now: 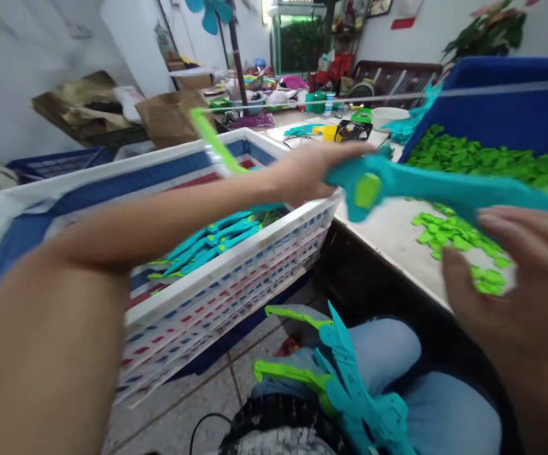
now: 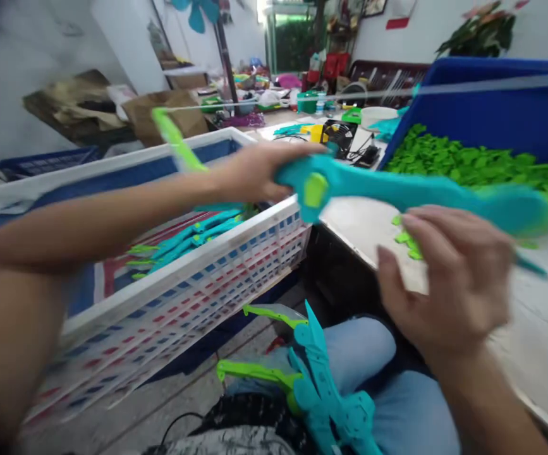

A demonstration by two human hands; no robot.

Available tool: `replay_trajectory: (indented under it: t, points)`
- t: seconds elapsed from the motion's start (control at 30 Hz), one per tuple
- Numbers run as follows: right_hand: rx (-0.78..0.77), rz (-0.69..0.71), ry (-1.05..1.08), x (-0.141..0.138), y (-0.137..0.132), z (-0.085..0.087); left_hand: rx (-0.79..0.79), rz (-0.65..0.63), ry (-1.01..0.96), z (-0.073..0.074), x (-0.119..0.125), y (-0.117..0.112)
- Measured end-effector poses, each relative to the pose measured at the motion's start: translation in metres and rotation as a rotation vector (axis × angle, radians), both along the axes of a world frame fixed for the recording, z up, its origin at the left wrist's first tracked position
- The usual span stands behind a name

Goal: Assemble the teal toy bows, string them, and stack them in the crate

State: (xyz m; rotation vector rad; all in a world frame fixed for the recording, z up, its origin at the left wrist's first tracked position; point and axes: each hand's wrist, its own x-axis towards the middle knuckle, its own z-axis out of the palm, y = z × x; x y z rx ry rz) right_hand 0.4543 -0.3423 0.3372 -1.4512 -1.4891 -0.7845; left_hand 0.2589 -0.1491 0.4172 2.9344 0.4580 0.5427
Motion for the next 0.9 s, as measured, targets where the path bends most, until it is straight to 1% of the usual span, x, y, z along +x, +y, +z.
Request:
replay_trajectory:
  t: [0.03,0.07,0.1,0.13,0.17,0.2,0.23,0.27,0.33,0.37,0.43,0.5,0.6,0.67,0.73,0.8,0.9]
  points:
    - [-0.03,0.099,-0.086,-0.012,0.021,-0.002,-0.004,0.108,-0.064,0.004,-0.037,0.023]
    - [-0.084,0.194,-0.156,-0.024,0.041,-0.008,-0.01,0.212,-0.096,0.003,-0.074,0.045]
    - [-0.149,0.277,-0.194,-0.036,0.062,-0.015,-0.027,0.33,-0.128,-0.004,-0.11,0.065]
    - [-0.213,0.34,-0.185,-0.047,0.081,-0.025,-0.038,0.464,-0.169,-0.016,-0.146,0.082]
    - [-0.269,0.398,-0.179,-0.059,0.1,-0.035,-0.094,0.554,-0.152,-0.032,-0.179,0.097]
    - [-0.328,0.452,-0.187,-0.069,0.117,-0.045,-0.165,0.667,-0.209,-0.051,-0.209,0.109]
    - [-0.382,0.496,-0.205,-0.08,0.132,-0.054,-0.221,0.747,-0.243,-0.073,-0.235,0.119]
    - [-0.424,0.524,-0.224,-0.089,0.144,-0.063,-0.272,0.808,-0.245,-0.096,-0.257,0.126]
    - [-0.467,0.527,-0.246,-0.103,0.16,-0.076,-0.371,0.888,-0.197,-0.141,-0.289,0.131]
    - [-0.47,0.511,-0.249,-0.107,0.164,-0.08,-0.426,0.895,-0.154,-0.162,-0.298,0.13]
    - [-0.463,0.474,-0.249,-0.11,0.166,-0.086,-0.533,0.86,-0.069,-0.199,-0.307,0.122]
    - [-0.474,0.472,-0.267,-0.109,0.166,-0.087,-0.62,0.805,0.004,-0.23,-0.305,0.108]
    - [-0.48,0.476,-0.297,-0.105,0.166,-0.086,-0.725,0.727,0.084,-0.271,-0.293,0.082]
    - [-0.474,0.475,-0.307,-0.105,0.166,-0.085,-0.786,0.684,0.121,-0.293,-0.284,0.064]
    - [-0.472,0.477,-0.304,-0.106,0.167,-0.085,-0.829,0.652,0.147,-0.31,-0.275,0.049]
    - [-0.479,0.476,-0.296,-0.107,0.167,-0.085,-0.869,0.62,0.161,-0.324,-0.268,0.039]
    - [-0.48,0.469,-0.294,-0.109,0.166,-0.084,-0.915,0.584,0.173,-0.339,-0.261,0.029]
